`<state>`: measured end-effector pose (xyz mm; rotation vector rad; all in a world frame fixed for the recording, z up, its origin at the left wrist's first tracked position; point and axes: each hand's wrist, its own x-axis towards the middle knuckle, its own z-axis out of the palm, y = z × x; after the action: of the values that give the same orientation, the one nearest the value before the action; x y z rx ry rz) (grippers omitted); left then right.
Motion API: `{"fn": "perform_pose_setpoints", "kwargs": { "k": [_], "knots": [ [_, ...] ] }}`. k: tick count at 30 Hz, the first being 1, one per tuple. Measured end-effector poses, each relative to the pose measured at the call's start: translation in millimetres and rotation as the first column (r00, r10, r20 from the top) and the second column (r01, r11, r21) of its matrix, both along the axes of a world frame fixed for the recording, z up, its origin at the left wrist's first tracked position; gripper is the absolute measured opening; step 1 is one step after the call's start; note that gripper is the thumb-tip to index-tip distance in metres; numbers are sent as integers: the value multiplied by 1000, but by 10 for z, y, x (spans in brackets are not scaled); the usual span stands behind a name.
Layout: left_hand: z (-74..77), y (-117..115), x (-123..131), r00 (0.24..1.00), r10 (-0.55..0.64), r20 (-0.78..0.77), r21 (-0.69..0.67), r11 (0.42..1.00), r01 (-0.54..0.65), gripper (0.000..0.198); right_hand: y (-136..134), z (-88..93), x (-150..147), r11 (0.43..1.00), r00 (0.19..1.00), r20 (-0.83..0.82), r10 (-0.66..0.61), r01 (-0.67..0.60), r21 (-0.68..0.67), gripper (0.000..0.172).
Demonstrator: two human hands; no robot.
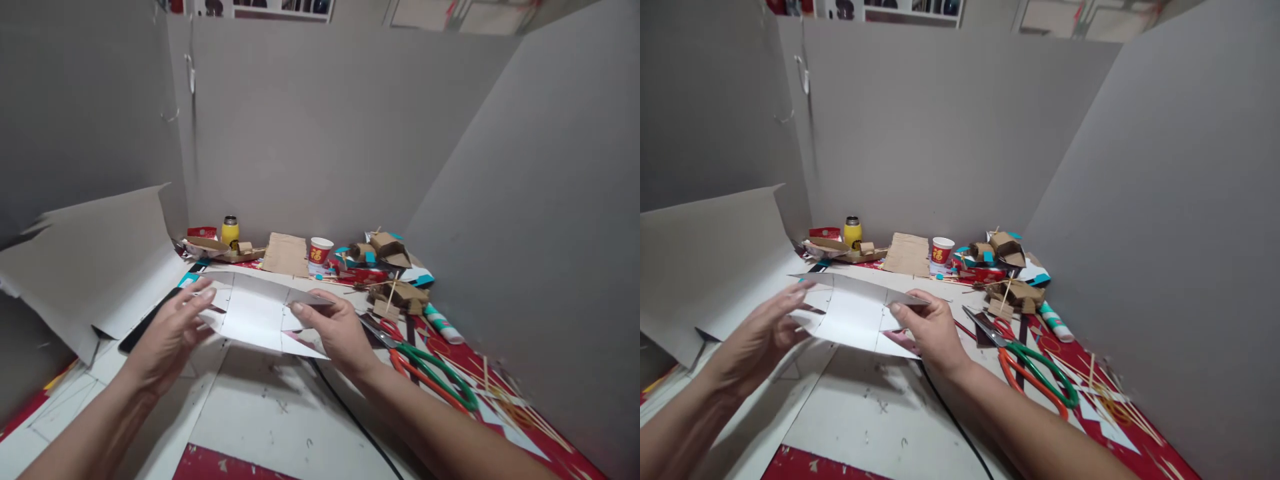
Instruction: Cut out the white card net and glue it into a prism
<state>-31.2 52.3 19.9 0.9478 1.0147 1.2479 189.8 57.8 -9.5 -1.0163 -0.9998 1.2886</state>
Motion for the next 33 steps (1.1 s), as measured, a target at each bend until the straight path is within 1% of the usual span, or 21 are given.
{"fn": "perform_pose_setpoints", "kwargs": {
  "k": [2, 3, 4, 5, 7, 8, 10, 11, 12, 13, 14, 15, 17, 19, 21, 24, 27, 28, 30, 33],
  "knots": [
    [-29, -27, 58, 991, -129, 41, -19, 991, 129, 37, -20, -3, -9, 1000, 1000, 24, 12, -12, 17, 29],
    [-41, -37, 75, 985, -167, 40, -11, 986, 168, 33, -16, -4, 0, 999, 998, 43, 35, -36, 18, 28],
    [-53, -43, 82, 984, -180, 19, 1, 984, 180, 28, -4, 1, 21, 997, 995, 73, 67, -68, 19, 26],
    [-65, -44, 81, 985, -168, -23, 12, 986, 169, 24, 16, 15, 57, 993, 987, 119, 108, -112, 23, 24],
    [-90, -36, 59, 983, -89, -159, 21, 995, 94, 19, 67, 84, 172, 971, 944, 245, 219, -235, 36, 23],
    [-105, -31, 44, 969, -25, -246, 23, 999, 31, 19, 90, 139, 242, 952, 910, 312, 275, -303, 46, 24],
    [-142, -26, 16, 904, 87, -419, 22, 996, -86, 20, 109, 270, 371, 904, 843, 401, 359, -421, 77, 31],
    [-166, -28, 7, 867, 102, -487, 18, 994, -107, 21, 99, 333, 415, 903, 838, 429, 338, -417, 104, 33],
    [-191, -35, 3, 840, 90, -535, 14, 995, -98, 20, 75, 383, 435, 911, 830, 476, 291, -393, 128, 34],
    [-217, -45, 5, 823, 53, -565, 9, 998, -59, 18, 40, 415, 429, 922, 811, 537, 231, -359, 147, 33],
    [-241, -56, 14, 816, -5, -578, 0, 1000, 7, 15, -3, 424, 397, 930, 776, 608, 168, -330, 164, 30],
    [-261, -69, 29, 812, -66, -580, -7, 997, 77, 12, -47, 411, 345, 930, 722, 679, 131, -327, 169, 26],
    [-277, -93, 75, 811, -160, -563, -15, 983, 184, 10, -123, 326, 208, 910, 637, 763, 111, -373, 179, 19],
    [-264, -109, 138, 829, -215, -516, -22, 971, 238, 10, -159, 201, 81, 887, 602, 795, 79, -407, 219, 9],
    [-243, -118, 206, 870, -249, -426, -26, 964, 263, 13, -157, 89, 7, 878, 591, 806, 44, -408, 251, 8],
    [-268, -139, 304, 938, -259, -230, -29, 965, 259, 17, -123, -2, -10, 881, 585, 811, -17, -374, 288, 13],
    [-392, -185, 393, 970, -231, -74, -60, 972, 227, 21, -99, -30, 13, 881, 569, 817, -91, -336, 333, 16],
    [-443, -202, 420, 972, -227, -56, -80, 972, 222, 23, -97, -39, 17, 877, 558, 822, -117, -331, 349, 16],
    [-530, -230, 462, 973, -222, -69, -119, 970, 213, 27, -100, -68, 17, 857, 524, 835, -169, -340, 387, 17],
    [-586, -244, 489, 974, -199, -112, -142, 973, 182, 31, -117, -135, -2, 812, 462, 854, -237, -389, 436, 18]
  ]
}}
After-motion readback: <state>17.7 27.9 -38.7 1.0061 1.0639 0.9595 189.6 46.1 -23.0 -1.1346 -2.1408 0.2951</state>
